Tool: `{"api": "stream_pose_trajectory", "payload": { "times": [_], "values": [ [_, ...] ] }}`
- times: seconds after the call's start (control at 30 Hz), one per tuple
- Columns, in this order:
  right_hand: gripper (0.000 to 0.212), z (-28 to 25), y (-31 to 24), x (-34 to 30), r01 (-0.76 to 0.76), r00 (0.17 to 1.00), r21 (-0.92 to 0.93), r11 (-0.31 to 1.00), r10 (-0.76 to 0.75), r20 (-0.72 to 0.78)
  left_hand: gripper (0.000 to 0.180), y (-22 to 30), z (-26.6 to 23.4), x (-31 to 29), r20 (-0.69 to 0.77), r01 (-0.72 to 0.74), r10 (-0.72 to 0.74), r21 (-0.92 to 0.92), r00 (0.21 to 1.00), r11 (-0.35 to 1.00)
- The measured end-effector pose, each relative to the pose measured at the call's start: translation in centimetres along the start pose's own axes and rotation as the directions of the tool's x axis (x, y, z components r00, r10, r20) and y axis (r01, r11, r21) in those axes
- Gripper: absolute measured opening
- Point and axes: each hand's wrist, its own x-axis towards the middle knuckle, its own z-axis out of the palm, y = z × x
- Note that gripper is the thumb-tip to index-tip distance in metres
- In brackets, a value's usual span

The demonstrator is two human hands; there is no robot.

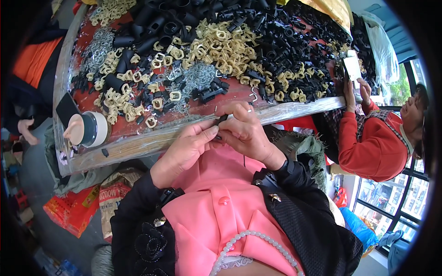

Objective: The person picks up a black plastic component and a small beige part, then presses the beige part into the black component. They pick up a small metal spring and insert it into the assembly before setting the completed piece back onto the table.

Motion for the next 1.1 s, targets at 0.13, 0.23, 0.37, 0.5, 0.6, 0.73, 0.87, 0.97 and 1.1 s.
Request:
{"api": "stream_pose_trajectory", "payload": {
  "times": [0.13,0.23,0.37,0.5,0.6,0.73,0.87,0.97,1.1],
  "values": [
    [0.022,-1.1,1.6,-0.1,-0.012,0.99,-0.088,0.996,-0.001,-0.142,0.031,0.2,-0.6,0.3,-0.015,-0.011,0.009,-0.117,1.0,0.993],
    [0.019,-2.2,4.3,-0.6,-0.154,0.981,-0.314,0.937,0.107,-0.161,0.031,0.2,-1.2,0.5,-0.039,-0.007,0.002,-0.139,0.999,0.99],
    [0.012,-2.8,6.6,-1.3,-0.315,0.939,-0.538,0.782,0.338,-0.058,0.031,0.4,-1.0,0.7,-0.071,-0.039,0.027,-0.185,0.997,0.982],
    [0.011,-1.0,7.4,-0.6,-0.338,0.932,-0.537,0.773,0.354,-0.078,0.031,0.3,-1.0,0.9,-0.056,-0.056,0.048,-0.148,0.997,0.987],
    [0.012,-0.5,7.5,0.0,-0.336,0.937,-0.476,0.813,0.339,-0.081,0.03,0.1,-1.3,0.6,-0.07,-0.062,0.052,-0.16,0.996,0.985],
    [0.014,-1.3,7.1,-0.2,-0.306,0.946,-0.344,0.888,0.325,-0.005,0.03,-0.1,-1.6,0.1,-0.084,-0.084,0.069,-0.184,0.994,0.979],
    [0.015,-1.8,6.6,0.0,-0.241,0.962,-0.268,0.933,0.267,0.062,0.03,-0.1,-1.8,0.1,-0.083,-0.068,0.054,-0.182,0.995,0.981],
    [0.016,-1.4,6.3,0.2,-0.236,0.956,-0.29,0.927,0.274,0.1,0.029,-0.2,-1.8,0.2,-0.074,-0.07,0.057,-0.184,0.996,0.98],
    [0.014,-0.4,6.4,0.2,-0.258,0.954,-0.29,0.922,0.29,0.072,0.029,-0.2,-1.5,0.4,-0.052,-0.079,0.071,-0.188,0.996,0.979]
  ]
}}
